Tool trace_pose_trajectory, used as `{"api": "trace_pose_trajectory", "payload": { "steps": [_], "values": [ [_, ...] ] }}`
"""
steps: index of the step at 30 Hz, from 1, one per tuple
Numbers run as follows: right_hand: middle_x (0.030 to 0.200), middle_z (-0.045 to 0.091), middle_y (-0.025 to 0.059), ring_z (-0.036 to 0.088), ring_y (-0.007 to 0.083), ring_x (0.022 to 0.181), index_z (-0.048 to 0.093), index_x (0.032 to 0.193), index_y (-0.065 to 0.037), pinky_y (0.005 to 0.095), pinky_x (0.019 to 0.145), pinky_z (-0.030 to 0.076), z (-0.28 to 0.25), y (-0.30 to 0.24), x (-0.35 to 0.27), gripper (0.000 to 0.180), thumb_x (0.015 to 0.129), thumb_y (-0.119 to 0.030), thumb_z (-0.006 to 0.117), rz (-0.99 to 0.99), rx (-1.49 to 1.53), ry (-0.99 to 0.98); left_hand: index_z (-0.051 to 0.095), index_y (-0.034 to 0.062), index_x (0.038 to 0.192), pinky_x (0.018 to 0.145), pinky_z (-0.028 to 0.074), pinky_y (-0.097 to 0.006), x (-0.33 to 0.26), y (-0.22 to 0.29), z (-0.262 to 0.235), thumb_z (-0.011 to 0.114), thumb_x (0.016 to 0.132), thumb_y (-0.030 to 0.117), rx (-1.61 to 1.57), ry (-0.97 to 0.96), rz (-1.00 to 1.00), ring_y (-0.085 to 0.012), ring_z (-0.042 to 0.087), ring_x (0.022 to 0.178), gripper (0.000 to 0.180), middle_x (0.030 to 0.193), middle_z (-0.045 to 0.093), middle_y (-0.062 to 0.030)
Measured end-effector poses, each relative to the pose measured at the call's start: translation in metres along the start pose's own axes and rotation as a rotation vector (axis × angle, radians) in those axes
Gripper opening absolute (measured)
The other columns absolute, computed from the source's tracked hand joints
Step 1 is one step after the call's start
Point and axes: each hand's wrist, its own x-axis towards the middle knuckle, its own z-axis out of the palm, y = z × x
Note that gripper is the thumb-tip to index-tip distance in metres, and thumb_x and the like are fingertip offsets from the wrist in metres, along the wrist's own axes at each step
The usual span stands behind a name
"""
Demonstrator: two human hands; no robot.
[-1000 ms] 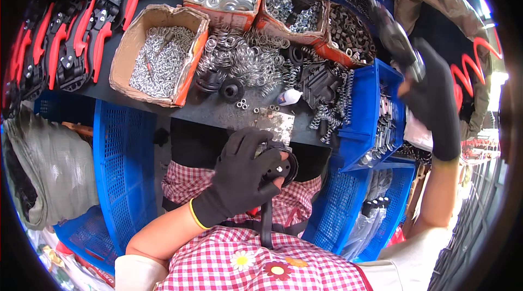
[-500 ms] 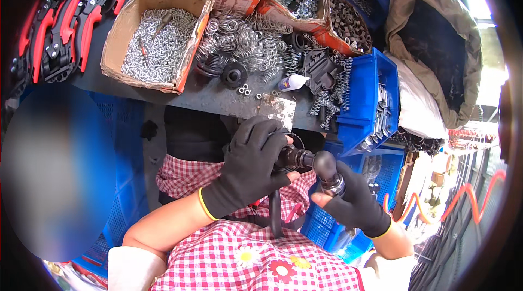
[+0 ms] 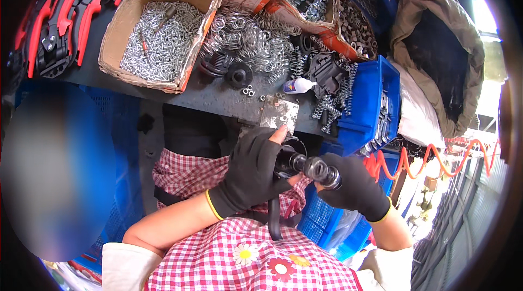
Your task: The person assembles caulking guns by gluing parts, driving screws with a pneumatic screwdriver, and screwing barrels onto the handle assemblies. The person then packs the completed caulking guns into plastic bags and places them into a blue crate.
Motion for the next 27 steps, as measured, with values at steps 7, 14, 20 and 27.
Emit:
{"api": "trace_pose_trajectory", "payload": {
  "steps": [7, 14, 20, 27],
  "values": [
    [0.075, 0.066, 0.0167, 0.066, 0.0391, 0.071, 0.059, 0.096, -0.008, 0.0442, 0.061, 0.051, -0.009, -0.013, 0.001, 0.037, 0.066, -0.019, 0.079, -0.011, -0.085, -0.014, 0.038, -0.0088, 0.138, 0.096, 0.041, -0.05, -0.007, -0.001, 0.007, 0.079, 0.073, 0.047, -0.08, 0.014, -0.022, -0.0398, 0.052, 0.11, 0.095, 0.12, 0.053, -0.0234],
    [0.075, 0.066, 0.0174, 0.066, 0.0391, 0.072, 0.061, 0.1, -0.007, 0.0439, 0.061, 0.051, -0.01, 0.004, 0.007, 0.041, 0.067, -0.023, 0.08, 0.001, -0.005, -0.082, 0.038, -0.0085, 0.138, 0.096, 0.041, -0.051, -0.004, 0.0, 0.013, 0.076, 0.075, 0.045, -0.1, 0.049, -0.027, -0.0399, 0.054, 0.108, 0.091, 0.117, 0.054, -0.0239],
    [0.074, 0.065, 0.0166, 0.066, 0.0383, 0.07, 0.061, 0.096, -0.007, 0.0439, 0.059, 0.05, -0.007, 0.01, 0.004, 0.041, 0.067, -0.028, 0.081, -0.049, 0.123, -0.116, 0.037, -0.0087, 0.139, 0.096, 0.041, -0.051, -0.004, -0.003, 0.012, 0.075, 0.077, 0.046, -0.114, 0.025, -0.019, -0.0388, 0.054, 0.108, 0.091, 0.117, 0.054, -0.0235],
    [0.075, 0.067, 0.012, 0.068, 0.0313, 0.066, 0.066, 0.094, -0.007, 0.0368, 0.058, 0.052, -0.006, 0.008, 0.007, 0.03, 0.065, -0.01, 0.076, -0.09, 0.022, -0.162, 0.032, -0.0072, 0.141, 0.095, 0.041, -0.05, -0.001, -0.011, 0.013, 0.088, 0.066, 0.036, -0.189, -0.066, -0.017, -0.0379, 0.053, 0.107, 0.103, 0.12, 0.053, -0.0212]
  ]
}}
